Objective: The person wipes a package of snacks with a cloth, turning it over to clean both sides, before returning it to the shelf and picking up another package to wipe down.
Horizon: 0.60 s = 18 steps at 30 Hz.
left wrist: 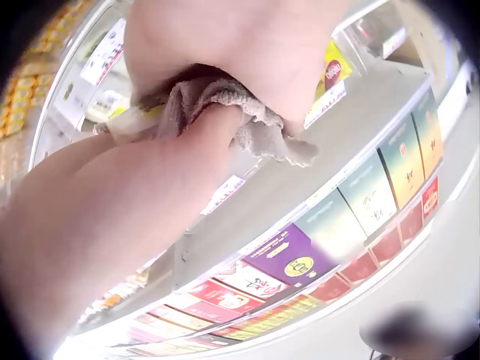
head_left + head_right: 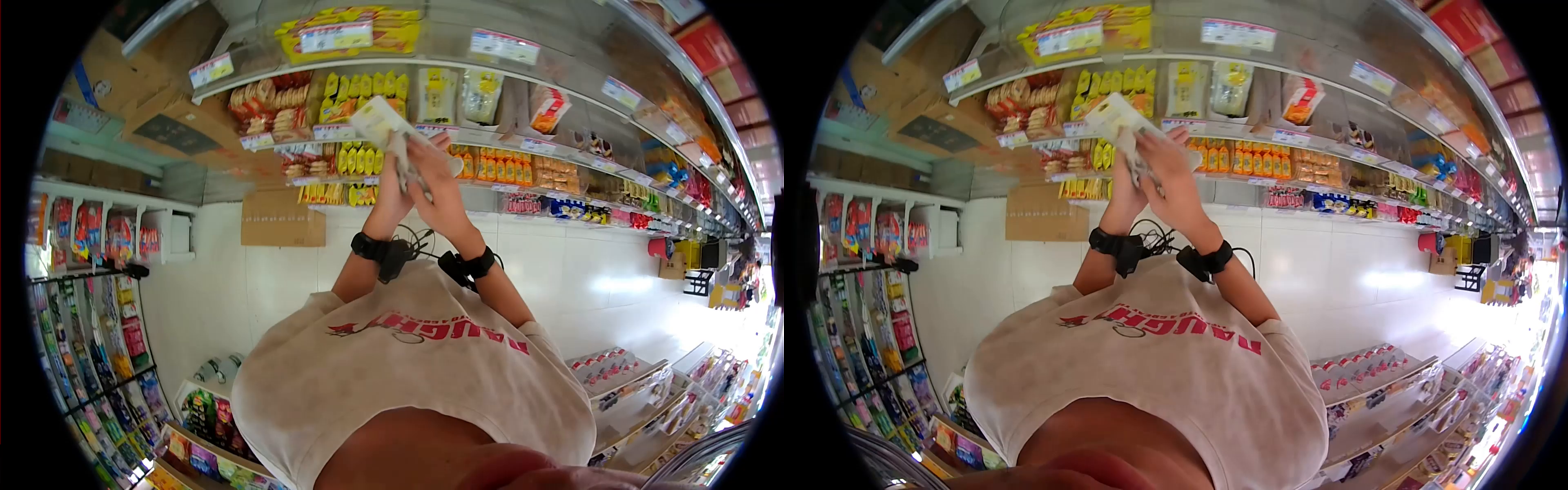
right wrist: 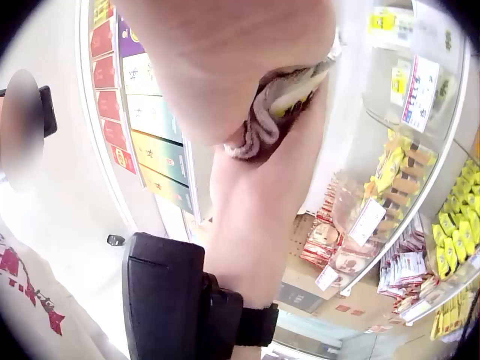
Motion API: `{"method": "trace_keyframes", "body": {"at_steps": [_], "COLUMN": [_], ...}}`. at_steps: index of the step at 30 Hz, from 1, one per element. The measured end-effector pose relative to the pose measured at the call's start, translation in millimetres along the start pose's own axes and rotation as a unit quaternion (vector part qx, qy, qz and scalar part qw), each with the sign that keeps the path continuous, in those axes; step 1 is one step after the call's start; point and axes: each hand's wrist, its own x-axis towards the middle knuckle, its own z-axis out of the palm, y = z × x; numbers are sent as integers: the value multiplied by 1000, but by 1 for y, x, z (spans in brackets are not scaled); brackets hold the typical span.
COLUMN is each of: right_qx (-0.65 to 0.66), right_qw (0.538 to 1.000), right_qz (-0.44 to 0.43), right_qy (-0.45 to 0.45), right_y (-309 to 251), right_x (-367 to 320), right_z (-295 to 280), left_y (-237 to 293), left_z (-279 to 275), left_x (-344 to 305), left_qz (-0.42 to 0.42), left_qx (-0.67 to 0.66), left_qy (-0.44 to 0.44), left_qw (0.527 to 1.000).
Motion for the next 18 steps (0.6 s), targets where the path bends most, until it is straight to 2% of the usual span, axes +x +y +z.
{"method": "trace_keyframes", "body": {"at_steps": [1,2,3,4,5,6,7,8,10,13,14,17,18], "right_qx": [10,20,32,58,112,167,221,306,462,302,266,154,178], "right_qw": [999,997,994,995,993,978,949,913,813,910,933,952,948], "right_qz": [-14,-27,-38,-32,35,101,166,199,264,274,228,230,228], "right_qy": [-31,-63,-99,-76,2,79,153,180,236,73,80,130,136], "right_y": [2,5,8,19,28,30,32,36,43,45,51,83,74], "right_x": [-4,-11,-19,-28,-39,-46,-52,-55,-64,-86,-92,-120,-118], "right_z": [-12,-23,-33,-38,-45,-54,-60,-67,-77,-84,-80,-85,-102], "left_y": [3,9,6,3,-1,-3,-8,-16,-34,-66,-72,-92,-97], "left_z": [17,33,34,31,29,35,39,43,52,69,74,69,87], "left_x": [0,-3,0,5,8,7,5,4,3,1,-1,-3,-7], "left_qz": [3,-4,19,46,76,129,131,131,126,115,111,82,40], "left_qx": [-45,-81,-53,-28,-3,56,131,204,311,404,431,443,431], "left_qy": [-9,65,84,105,128,98,123,147,161,127,114,57,72], "left_qw": [999,995,995,993,989,985,975,959,928,898,888,891,899]}}
